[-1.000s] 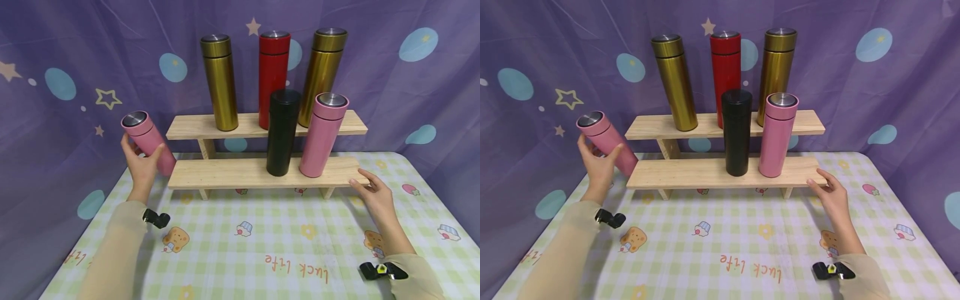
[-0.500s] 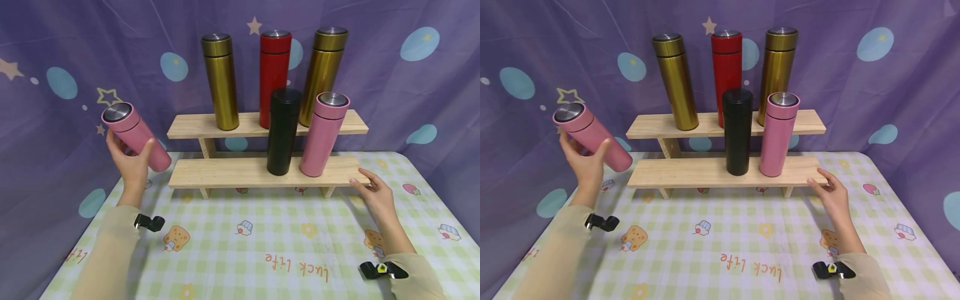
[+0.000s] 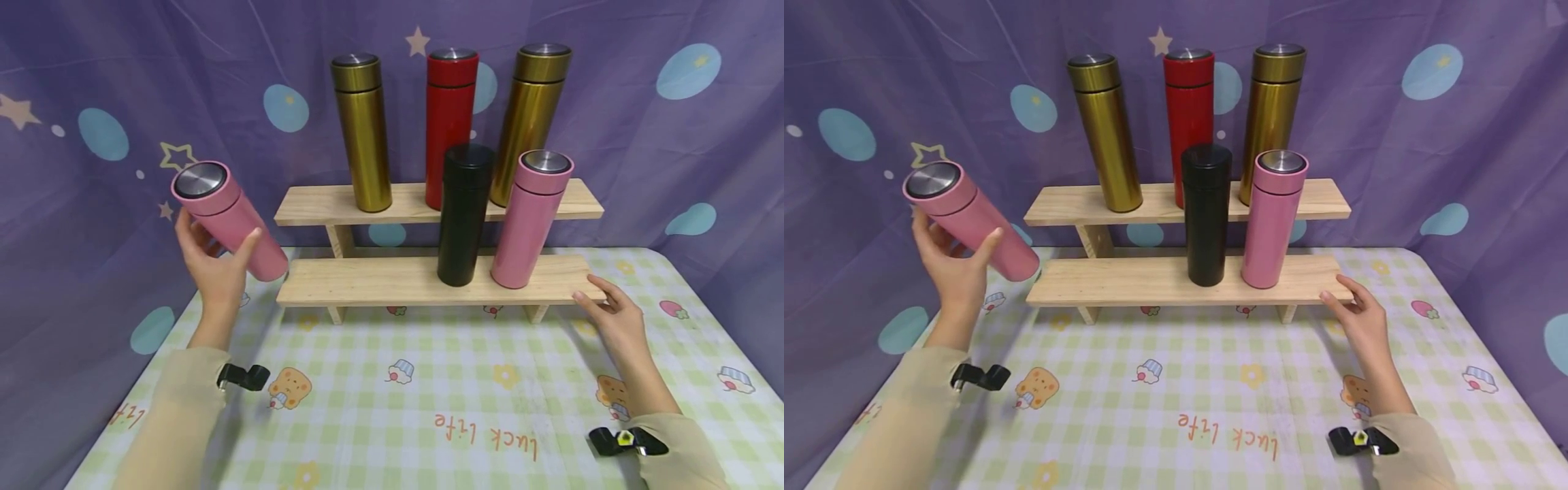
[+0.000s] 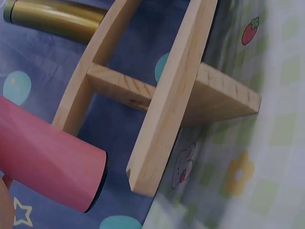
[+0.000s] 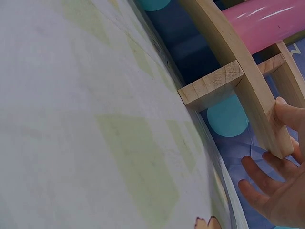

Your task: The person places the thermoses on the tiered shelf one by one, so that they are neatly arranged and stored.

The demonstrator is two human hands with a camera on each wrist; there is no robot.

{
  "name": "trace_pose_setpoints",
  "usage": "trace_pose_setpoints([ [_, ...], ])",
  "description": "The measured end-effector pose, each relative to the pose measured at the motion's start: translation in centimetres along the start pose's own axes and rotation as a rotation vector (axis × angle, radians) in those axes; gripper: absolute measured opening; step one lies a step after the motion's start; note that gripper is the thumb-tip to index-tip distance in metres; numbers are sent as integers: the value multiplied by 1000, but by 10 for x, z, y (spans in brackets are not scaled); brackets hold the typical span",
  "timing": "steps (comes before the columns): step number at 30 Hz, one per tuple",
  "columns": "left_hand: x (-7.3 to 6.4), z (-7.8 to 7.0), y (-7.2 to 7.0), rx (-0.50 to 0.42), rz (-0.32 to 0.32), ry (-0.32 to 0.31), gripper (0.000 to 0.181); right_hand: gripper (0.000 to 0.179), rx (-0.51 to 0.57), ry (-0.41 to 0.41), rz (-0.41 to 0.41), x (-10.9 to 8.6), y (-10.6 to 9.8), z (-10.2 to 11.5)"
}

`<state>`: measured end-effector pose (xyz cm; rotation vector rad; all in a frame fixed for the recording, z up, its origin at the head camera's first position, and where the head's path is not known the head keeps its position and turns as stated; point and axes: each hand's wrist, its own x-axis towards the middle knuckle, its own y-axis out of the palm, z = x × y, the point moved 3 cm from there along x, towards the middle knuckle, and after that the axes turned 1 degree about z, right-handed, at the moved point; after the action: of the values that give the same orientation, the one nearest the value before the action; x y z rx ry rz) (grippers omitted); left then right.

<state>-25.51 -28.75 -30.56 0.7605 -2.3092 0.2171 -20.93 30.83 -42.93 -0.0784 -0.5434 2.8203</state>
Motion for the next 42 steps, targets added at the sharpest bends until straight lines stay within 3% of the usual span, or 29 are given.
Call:
trace_pose_setpoints([
  [13,-17,-25,11,-75,71,80,87,69,-18,7,-2,1,0,-2],
  [26,-30,-42,28,-183,150,28,82,68,-12,-2,-9,1,0,0],
  [42,-50,-45,62,-169,284,47,82,69,-14,9,-11,1,1,0],
])
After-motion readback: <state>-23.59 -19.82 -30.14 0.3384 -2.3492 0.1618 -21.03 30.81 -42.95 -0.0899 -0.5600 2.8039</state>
